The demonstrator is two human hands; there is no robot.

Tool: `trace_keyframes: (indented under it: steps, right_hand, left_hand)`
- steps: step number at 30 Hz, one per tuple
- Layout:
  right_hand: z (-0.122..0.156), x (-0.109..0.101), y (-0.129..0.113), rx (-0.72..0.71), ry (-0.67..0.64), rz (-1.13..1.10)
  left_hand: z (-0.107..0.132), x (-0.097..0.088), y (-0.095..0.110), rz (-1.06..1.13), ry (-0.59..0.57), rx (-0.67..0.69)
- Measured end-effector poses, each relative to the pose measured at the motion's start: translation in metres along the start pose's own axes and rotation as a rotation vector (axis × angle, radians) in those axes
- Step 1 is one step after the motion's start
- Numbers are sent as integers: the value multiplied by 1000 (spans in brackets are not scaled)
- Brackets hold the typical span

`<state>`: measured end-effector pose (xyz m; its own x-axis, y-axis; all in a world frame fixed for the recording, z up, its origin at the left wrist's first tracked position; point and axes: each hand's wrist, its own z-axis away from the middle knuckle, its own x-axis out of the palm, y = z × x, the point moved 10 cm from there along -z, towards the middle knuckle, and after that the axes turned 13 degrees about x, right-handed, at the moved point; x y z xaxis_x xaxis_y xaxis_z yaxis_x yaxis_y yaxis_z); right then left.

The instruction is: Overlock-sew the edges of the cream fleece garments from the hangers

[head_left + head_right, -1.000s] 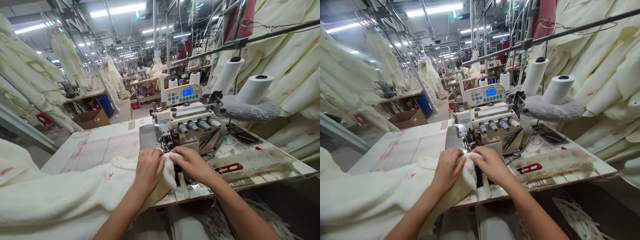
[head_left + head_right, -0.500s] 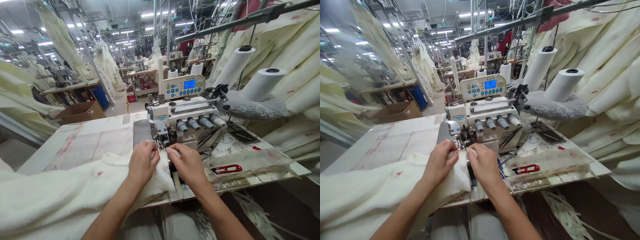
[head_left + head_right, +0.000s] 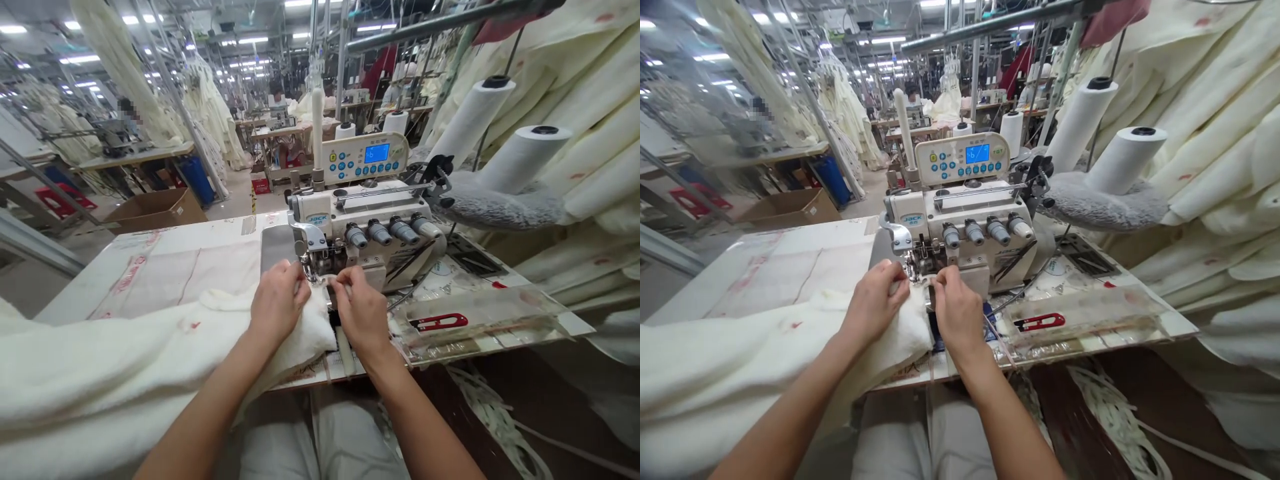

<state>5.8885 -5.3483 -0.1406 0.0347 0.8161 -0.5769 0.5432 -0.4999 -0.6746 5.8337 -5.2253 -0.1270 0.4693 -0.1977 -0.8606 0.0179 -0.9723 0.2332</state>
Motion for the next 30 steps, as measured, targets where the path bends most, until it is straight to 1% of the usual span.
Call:
trace_keyframes:
  steps: [3,4,5,6,8,9,10,12,14,17,19,20,22,24,30]
  right_hand:
    - [22,-27,-9,-135,214,-30]
    - [29,-32,-7,-147,240,-64]
    - [33,-30,-3,-129,202,-101]
    - [34,-20,4,-69,92,-150]
    - [38,14,22,114,-220,-270]
    - [41,31,29,206,-350,-327]
    - [44,42,34,283,-430,-382]
    - [47,53,37,366,-488,-473]
    - [48,54,33,390,-524,-543]
    - [57,59,27,477,-699,-807]
    - [64,63,27,581,-812,-1000]
    - [67,65,29,635,-842,-1067]
    - [70,68,35,709,-849,-1125]
    - [69,71,40,747,-834,-1146]
    - [58,73,49,798,-732,-1098]
  left_hand:
    - [0,0,0,-61,-3,-2]
    - [0,0,0,-71,-6,0]
    - [1,0,0,-73,-11,5]
    - [1,0,1,-70,-17,11]
    - [2,-2,2,-52,-38,20]
    - [3,-3,2,-34,-53,21]
    - [3,-3,2,-14,-69,20]
    - [3,-5,2,21,-96,20]
    - [2,-6,0,41,-114,21]
    - [3,-7,-4,72,-136,-12]
    - [4,-6,-7,108,-135,-46]
    - [4,-6,-9,129,-127,-66]
    - [5,-6,-12,165,-118,-110]
    - [5,-5,-15,189,-113,-146]
    - [-1,-3,-18,181,-67,-182]
